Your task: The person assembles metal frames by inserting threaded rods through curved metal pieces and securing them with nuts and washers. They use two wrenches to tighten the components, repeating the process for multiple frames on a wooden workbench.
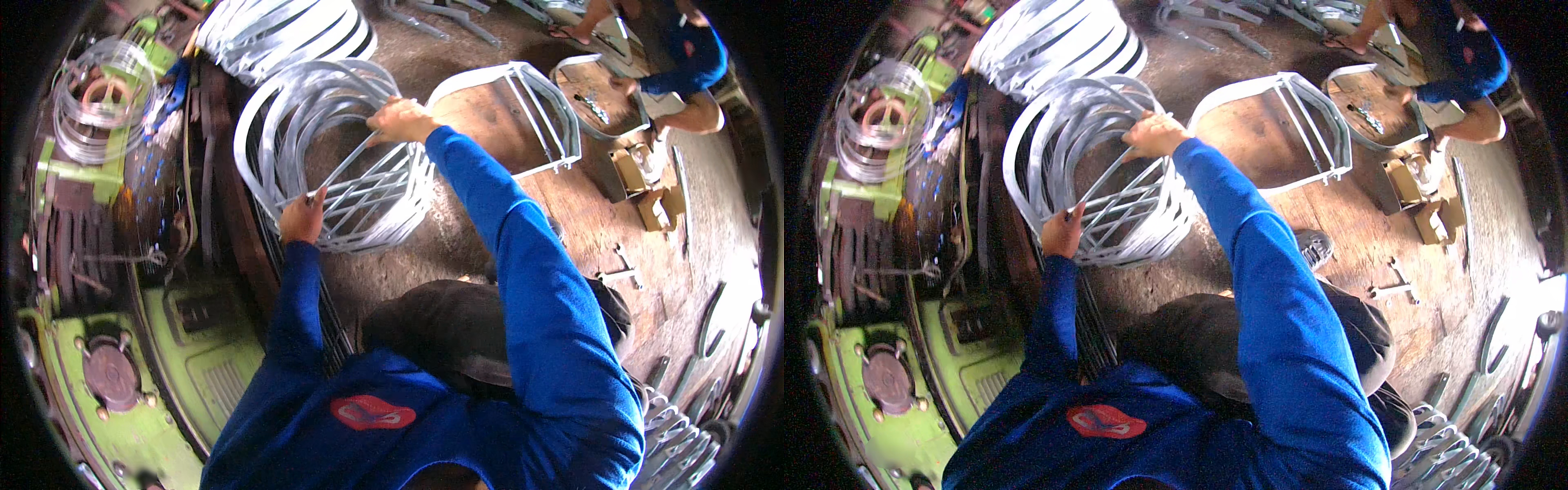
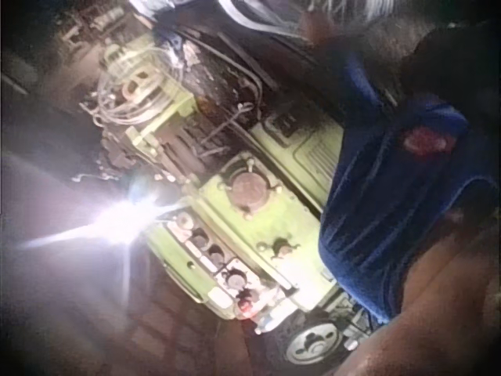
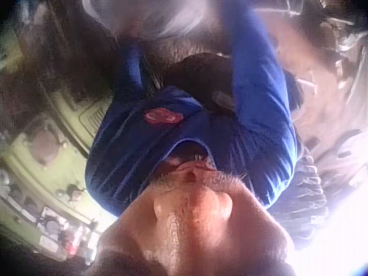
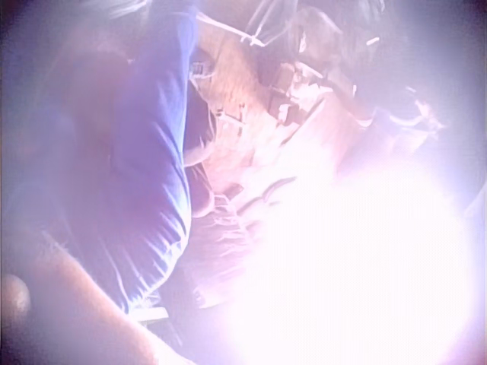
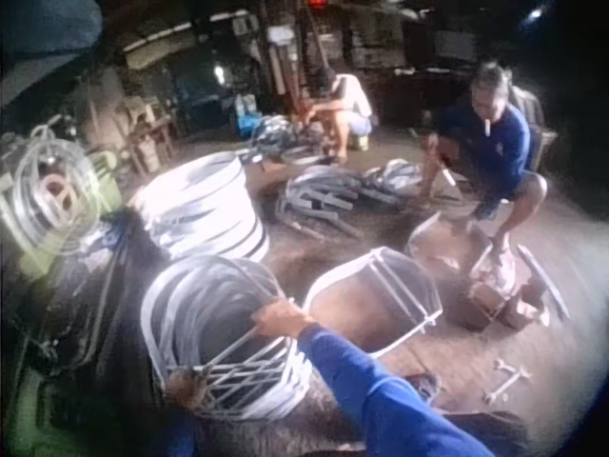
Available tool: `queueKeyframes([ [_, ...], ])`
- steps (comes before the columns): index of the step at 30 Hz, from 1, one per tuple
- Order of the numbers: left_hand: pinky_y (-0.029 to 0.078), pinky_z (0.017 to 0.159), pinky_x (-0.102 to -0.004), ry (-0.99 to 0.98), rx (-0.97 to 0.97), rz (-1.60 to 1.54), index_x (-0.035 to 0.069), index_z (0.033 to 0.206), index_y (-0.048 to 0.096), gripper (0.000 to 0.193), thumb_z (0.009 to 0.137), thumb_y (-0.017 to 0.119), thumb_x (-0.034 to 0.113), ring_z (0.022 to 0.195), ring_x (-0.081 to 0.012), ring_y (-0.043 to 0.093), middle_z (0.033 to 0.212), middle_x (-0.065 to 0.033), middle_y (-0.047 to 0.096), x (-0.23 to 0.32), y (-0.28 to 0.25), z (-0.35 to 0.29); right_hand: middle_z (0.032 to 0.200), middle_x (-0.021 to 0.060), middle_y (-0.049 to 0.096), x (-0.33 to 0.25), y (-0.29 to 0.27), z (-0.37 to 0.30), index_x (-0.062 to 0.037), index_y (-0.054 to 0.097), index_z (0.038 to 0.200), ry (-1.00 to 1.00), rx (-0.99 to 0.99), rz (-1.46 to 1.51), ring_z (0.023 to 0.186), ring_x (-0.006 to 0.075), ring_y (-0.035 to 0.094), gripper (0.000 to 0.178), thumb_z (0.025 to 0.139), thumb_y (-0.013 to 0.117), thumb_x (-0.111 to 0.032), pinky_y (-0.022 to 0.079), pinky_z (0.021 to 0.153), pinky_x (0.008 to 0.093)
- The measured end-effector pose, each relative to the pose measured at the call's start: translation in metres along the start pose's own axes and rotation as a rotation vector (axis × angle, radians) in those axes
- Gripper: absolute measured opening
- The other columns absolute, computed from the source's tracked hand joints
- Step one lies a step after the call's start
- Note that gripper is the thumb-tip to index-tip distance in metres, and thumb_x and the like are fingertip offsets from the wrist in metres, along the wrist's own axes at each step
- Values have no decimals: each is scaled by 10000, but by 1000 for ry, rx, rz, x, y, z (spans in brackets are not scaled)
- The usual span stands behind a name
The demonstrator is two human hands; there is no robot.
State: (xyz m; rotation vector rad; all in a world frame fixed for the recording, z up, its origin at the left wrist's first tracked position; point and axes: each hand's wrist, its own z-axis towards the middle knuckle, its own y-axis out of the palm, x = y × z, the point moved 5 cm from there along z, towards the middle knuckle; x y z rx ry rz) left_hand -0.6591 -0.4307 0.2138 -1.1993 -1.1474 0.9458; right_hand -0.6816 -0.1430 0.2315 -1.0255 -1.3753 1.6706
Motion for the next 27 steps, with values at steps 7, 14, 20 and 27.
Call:
queueKeyframes([
  [7, 487, 766, -422, 240, 526, -229, 12, 915, 665, 409, 930, 616, 418, 856, -350, 626, 894, -199, 653, 81, -49, -15, 1027, 119, 643, 25, -63, -75, -87, 636, 1067, -143, 358, -135, 959, 311, 656, 390, 923, 557, -441, 534, 842, 430],
  [14, 510, 805, -416, 779, -205, -381, 98, 997, 642, 253, 820, 714, 263, 957, -367, 628, 933, -155, 672, 326, 94, -63, 905, 124, 669, 75, -165, -359, -81, 647, 961, 564, 196, -21, 785, 343, 658, 275, 941, 566, -343, 533, 700, 449],
  [20, 278, 1107, -585, 741, -470, 375, 163, 991, 746, 262, 891, 612, 364, 1039, -285, 678, 1036, -97, 727, 352, 281, 33, 878, 154, 692, -61, -242, -569, -20, 680, 991, 1166, 510, 247, 767, 303, 667, 169, 916, 646, -168, 517, 706, 374],
  [27, 492, 901, -527, 1194, -331, 461, 134, 982, 749, 444, 854, 608, 535, 949, -348, 688, 957, -157, 721, 422, 215, -33, 737, 91, 660, -226, -268, -649, 17, 631, 937, 1534, 949, 151, 683, 147, 654, 113, 958, 593, -87, 501, 654, 284],
])
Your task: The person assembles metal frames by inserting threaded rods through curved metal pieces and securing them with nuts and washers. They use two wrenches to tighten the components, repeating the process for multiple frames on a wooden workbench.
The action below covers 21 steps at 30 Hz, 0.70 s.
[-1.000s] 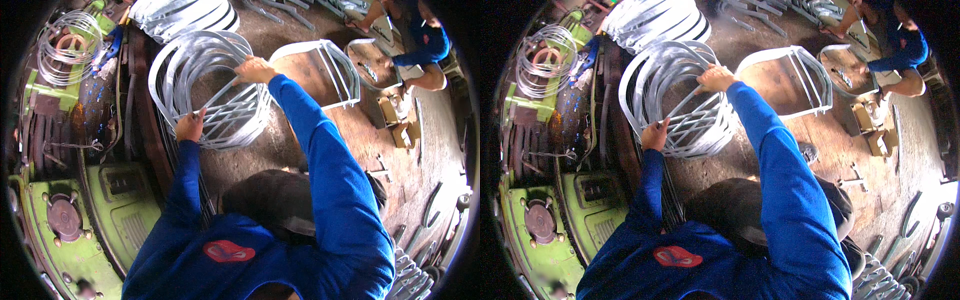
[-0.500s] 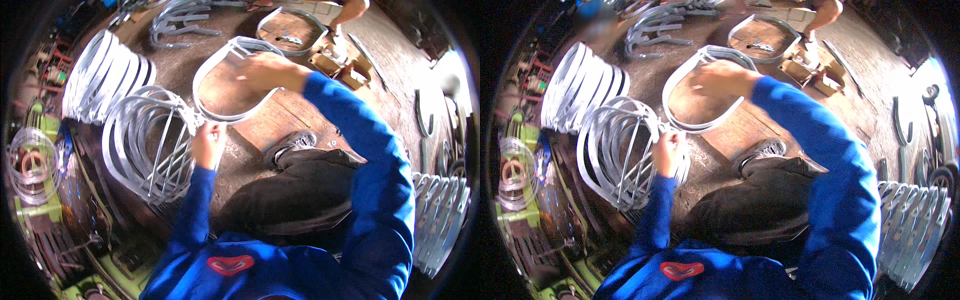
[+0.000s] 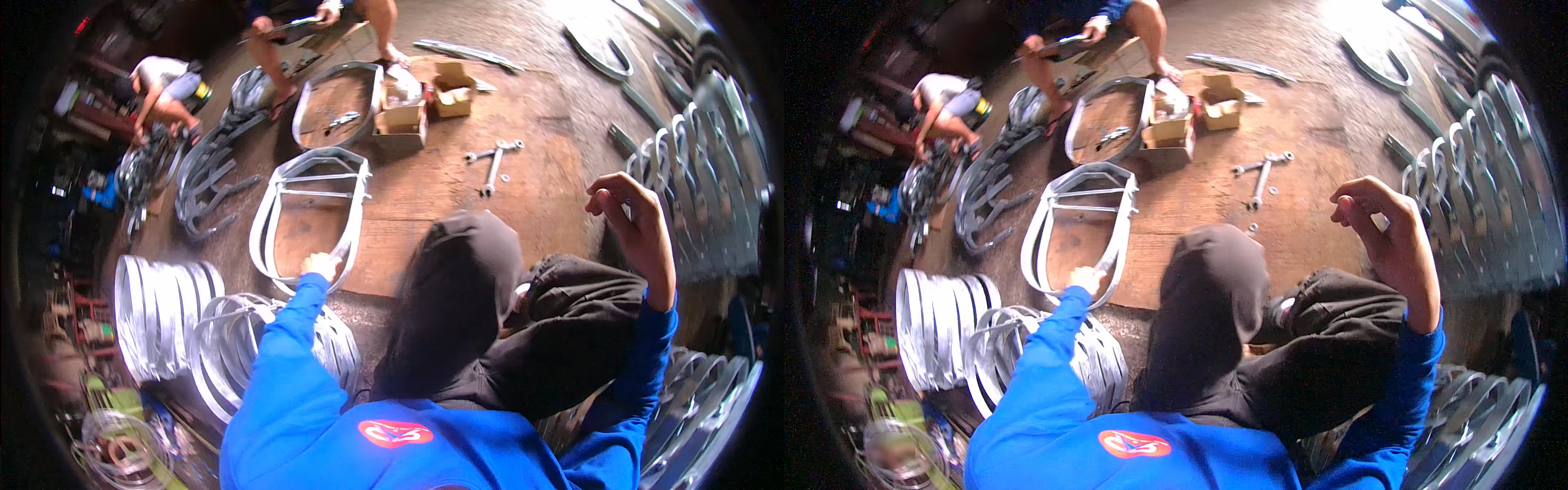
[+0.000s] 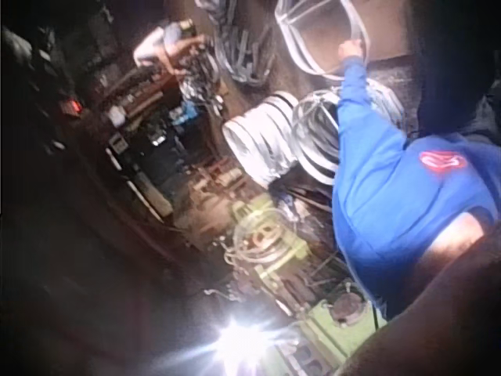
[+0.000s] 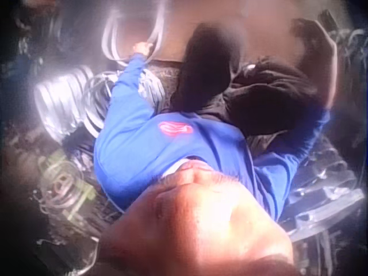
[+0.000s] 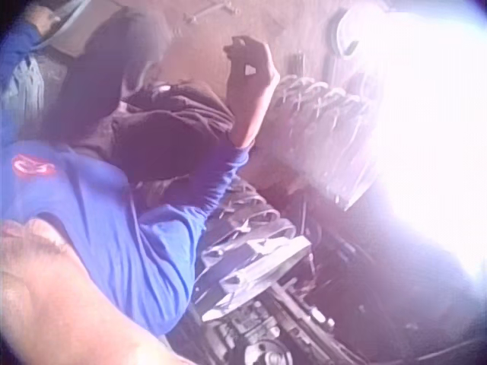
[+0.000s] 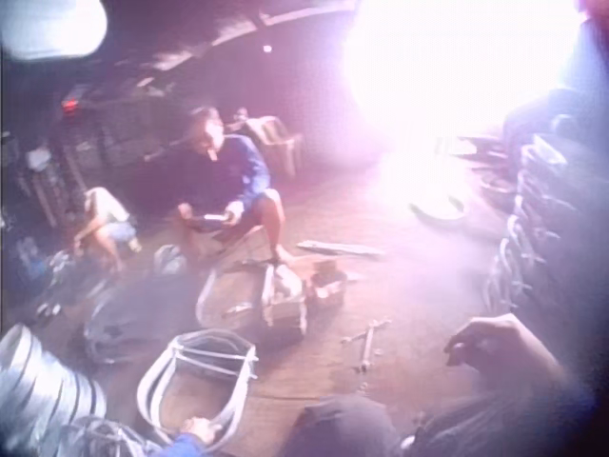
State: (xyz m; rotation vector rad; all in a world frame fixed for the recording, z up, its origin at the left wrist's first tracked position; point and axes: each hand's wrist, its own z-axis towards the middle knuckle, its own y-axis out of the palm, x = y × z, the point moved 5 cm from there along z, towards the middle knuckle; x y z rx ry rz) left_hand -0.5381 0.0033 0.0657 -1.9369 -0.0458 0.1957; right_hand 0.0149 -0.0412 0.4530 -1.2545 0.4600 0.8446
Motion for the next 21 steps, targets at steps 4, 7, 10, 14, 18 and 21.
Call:
queueKeyframes([
  [4, 523, 776, -526, 64, 488, 234, 81, 839, 722, 494, 859, 569, 551, 849, -407, 665, 840, -194, 690, 6, -204, 18, 678, 55, 639, 25, -25, -48, 8, 621, 917, 70, 173, 53, 652, 109, 641, 109, 956, 602, -92, 493, 622, 256],
  [7, 518, 820, -516, 9, 562, 241, 29, 862, 753, 804, 883, 378, 740, 921, -428, 677, 924, -274, 686, -12, -333, 97, 677, 97, 641, 36, -17, -56, -7, 622, 912, 75, 189, 13, 625, 144, 649, 92, 927, 643, -96, 490, 592, 278],
  [10, 534, 787, -497, 208, 681, 247, 32, 861, 752, 647, 900, 485, 620, 848, -412, 684, 860, -242, 694, 21, -432, 108, 679, 127, 643, 41, -20, -62, -24, 622, 878, 81, 184, -96, 600, 236, 651, 113, 908, 669, -123, 493, 566, 325],
  [14, 505, 686, -475, 539, 677, 279, -7, 733, 708, 576, 903, 574, 527, 690, -402, 649, 702, -247, 621, 88, -518, 49, 691, 124, 628, 33, -29, -62, -34, 622, 886, 148, 121, -202, 591, 239, 643, 122, 917, 662, -145, 488, 556, 324],
  [18, 333, 495, -433, 724, 600, 137, -71, 616, 564, 660, 916, 598, 515, 453, -333, 442, 530, -227, 442, 148, -516, -38, 674, 112, 616, 37, -30, -56, -30, 623, 912, 148, 155, -206, 547, 198, 591, 146, 932, 654, -171, 463, 524, 320],
  [21, 293, 471, -359, 781, 526, -92, -62, 612, 562, 630, 912, 637, 487, 462, -139, 348, 501, -107, 339, 161, -499, -34, 660, 94, 616, 41, -33, -58, -28, 624, 913, 192, 221, -198, 562, 165, 607, 164, 936, 655, -187, 470, 531, 293],
])
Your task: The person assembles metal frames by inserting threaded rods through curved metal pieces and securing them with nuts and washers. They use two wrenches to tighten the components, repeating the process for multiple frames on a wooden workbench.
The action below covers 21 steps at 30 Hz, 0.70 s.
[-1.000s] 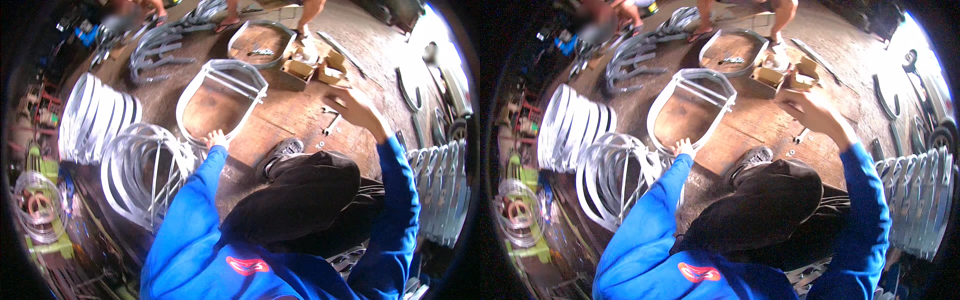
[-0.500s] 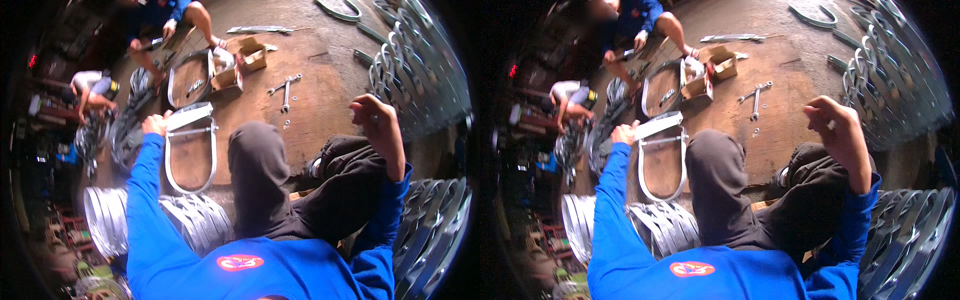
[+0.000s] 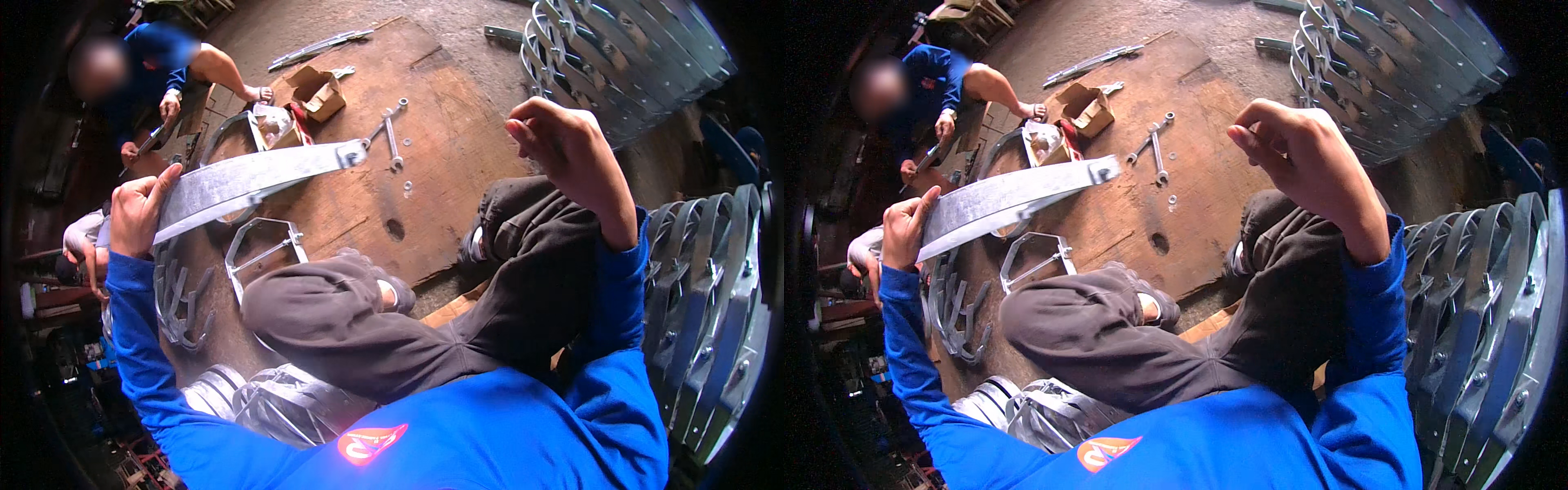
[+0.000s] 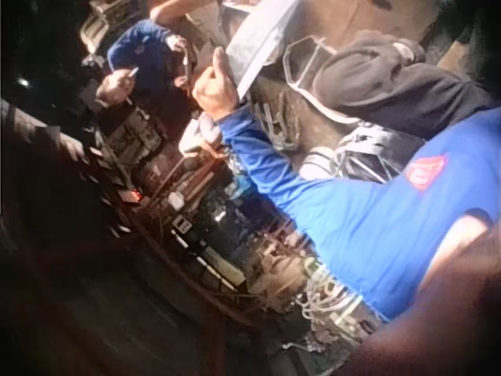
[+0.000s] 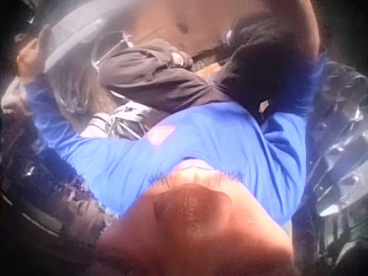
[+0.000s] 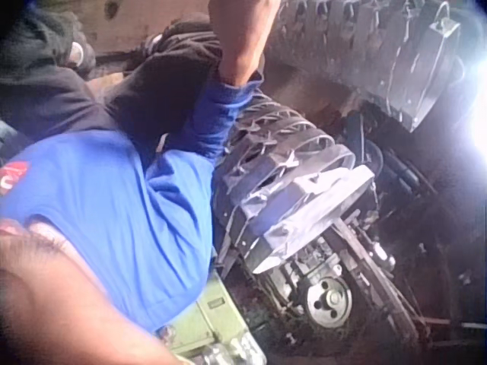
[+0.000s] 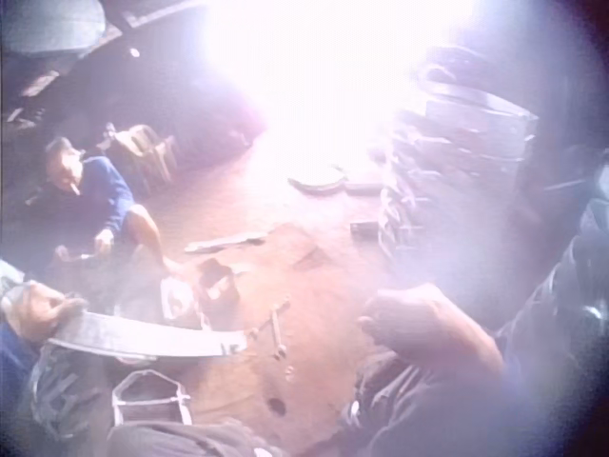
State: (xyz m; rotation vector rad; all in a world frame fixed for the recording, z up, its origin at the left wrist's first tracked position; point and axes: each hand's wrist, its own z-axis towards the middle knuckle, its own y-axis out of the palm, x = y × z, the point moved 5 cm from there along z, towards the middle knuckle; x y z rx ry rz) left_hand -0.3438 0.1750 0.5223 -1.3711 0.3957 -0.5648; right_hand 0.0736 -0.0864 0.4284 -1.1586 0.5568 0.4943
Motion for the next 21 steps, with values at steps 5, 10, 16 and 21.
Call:
queueKeyframes([
  [5, 309, 456, -315, -23, -188, -296, -50, 689, 665, 539, 935, 641, 430, 502, -58, 373, 489, -13, 450, 19, 54, 0, 609, 72, 601, -8, -10, -14, -22, 632, 877, 75, 114, 107, 526, 122, 581, 193, 940, 658, -203, 455, 513, 263],
  [10, 408, 495, -323, 223, -500, -397, -47, 784, 695, 479, 975, 585, 378, 498, -103, 502, 546, -106, 553, 122, 113, 32, 595, 90, 608, 11, -8, -16, -17, 654, 852, 237, 164, 112, 515, 117, 604, 193, 920, 674, -196, 463, 507, 264],
  [16, 436, 556, -388, 218, -788, -112, -27, 767, 708, 735, 850, 561, 688, 558, -199, 554, 609, -102, 570, 204, 244, 167, 633, 123, 638, 14, 0, 4, -7, 657, 862, 248, 110, 235, 537, 178, 638, 193, 903, 687, -192, 480, 522, 299],
  [21, 461, 693, -421, 233, -863, -32, 57, 805, 746, 784, 727, 564, 816, 757, -259, 617, 790, -133, 665, 233, 383, 293, 651, 139, 634, 19, 6, 11, -17, 654, 861, 278, 96, 200, 548, 222, 641, 179, 894, 694, -189, 480, 524, 321],
])
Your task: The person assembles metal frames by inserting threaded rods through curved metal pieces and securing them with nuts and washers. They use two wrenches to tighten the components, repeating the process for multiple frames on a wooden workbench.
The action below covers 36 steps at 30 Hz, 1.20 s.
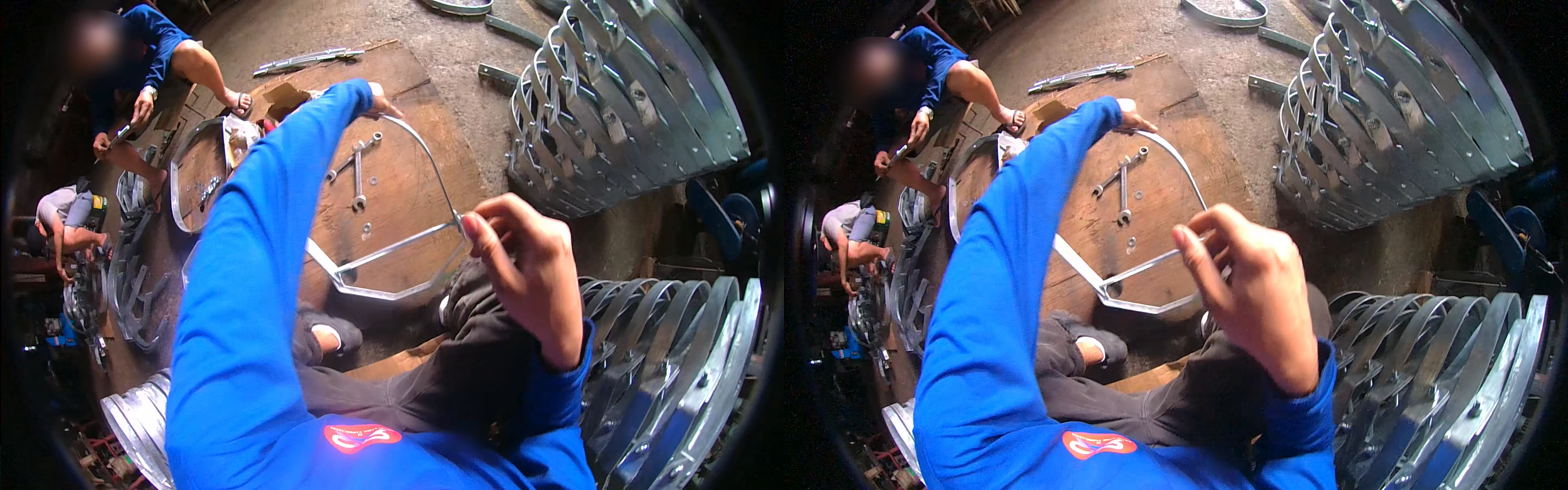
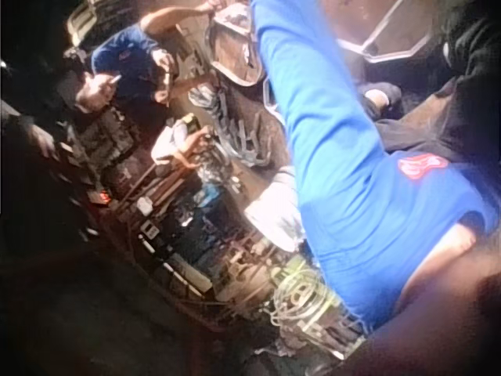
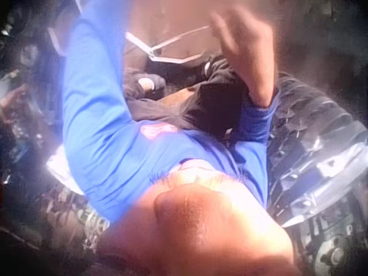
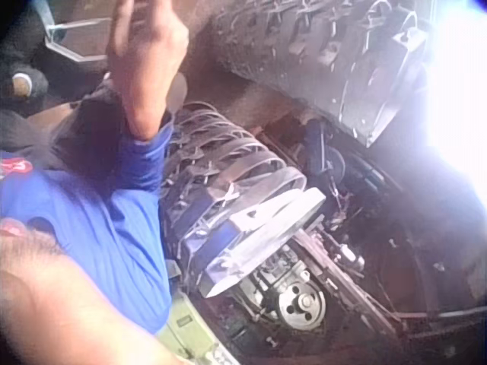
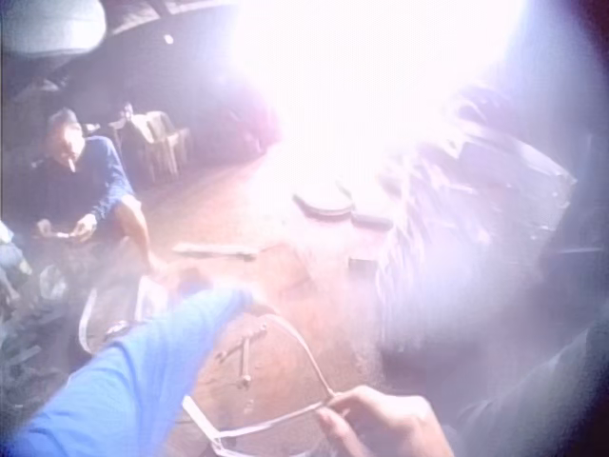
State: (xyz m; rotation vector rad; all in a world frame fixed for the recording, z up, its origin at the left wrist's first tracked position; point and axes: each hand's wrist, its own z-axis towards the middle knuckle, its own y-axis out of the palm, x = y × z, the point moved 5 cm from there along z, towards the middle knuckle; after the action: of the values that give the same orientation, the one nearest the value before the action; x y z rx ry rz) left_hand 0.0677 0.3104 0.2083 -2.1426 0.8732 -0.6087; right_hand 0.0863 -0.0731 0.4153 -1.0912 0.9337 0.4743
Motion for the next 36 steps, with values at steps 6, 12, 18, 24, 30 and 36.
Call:
queueKeyframes([
  [6, 462, 1002, -427, -98, 339, 127, 82, 1215, 669, 866, 803, 450, 812, 1156, -359, 602, 1236, -160, 647, 11, -27, 65, 671, 124, 650, 4, -8, 0, -20, 641, 866, 54, 9, -15, 559, 212, 655, 174, 891, 700, -181, 492, 530, 312],
  [12, 498, 914, -501, 212, 611, -97, 67, 1023, 684, 493, 885, 569, 526, 1073, -338, 617, 1067, -197, 670, 44, 120, 34, 621, 92, 632, 20, -14, 12, 8, 646, 863, 161, 135, 72, 545, 114, 602, 177, 915, 685, -157, 470, 537, 266],
  [18, 472, 826, -460, -14, 467, -53, 86, 1034, 596, 392, 860, 596, 437, 941, -325, 623, 1098, -124, 590, 111, 407, -89, 645, 59, 653, 14, -4, 6, 10, 663, 912, 139, 89, 77, 589, 61, 583, 232, 941, 669, -220, 459, 557, 227],
  [24, 431, 738, -416, 116, 650, 93, 170, 892, 624, 150, 885, 474, 184, 805, -232, 631, 869, -47, 617, 82, 448, -90, 657, 66, 657, 6, -3, -11, 12, 663, 905, 77, 43, 50, 601, 83, 615, 268, 961, 639, -249, 462, 548, 239],
  [30, 453, 844, -480, -225, 416, 63, 155, 931, 703, 211, 909, 496, 185, 884, -268, 701, 936, -99, 719, 30, 430, -117, 708, 35, 654, -10, -29, -32, 12, 666, 932, -17, 111, 160, 623, 71, 596, 243, 970, 626, -224, 470, 560, 219],
  [36, 525, 916, -414, -50, 167, 235, 206, 1112, 728, 443, 766, 662, 474, 1042, -291, 662, 1109, -120, 702, -149, 199, -197, 719, 36, 640, 10, -48, -23, -19, 676, 944, -32, 152, 409, 639, 90, 598, 329, 992, 581, -330, 470, 596, 229],
])
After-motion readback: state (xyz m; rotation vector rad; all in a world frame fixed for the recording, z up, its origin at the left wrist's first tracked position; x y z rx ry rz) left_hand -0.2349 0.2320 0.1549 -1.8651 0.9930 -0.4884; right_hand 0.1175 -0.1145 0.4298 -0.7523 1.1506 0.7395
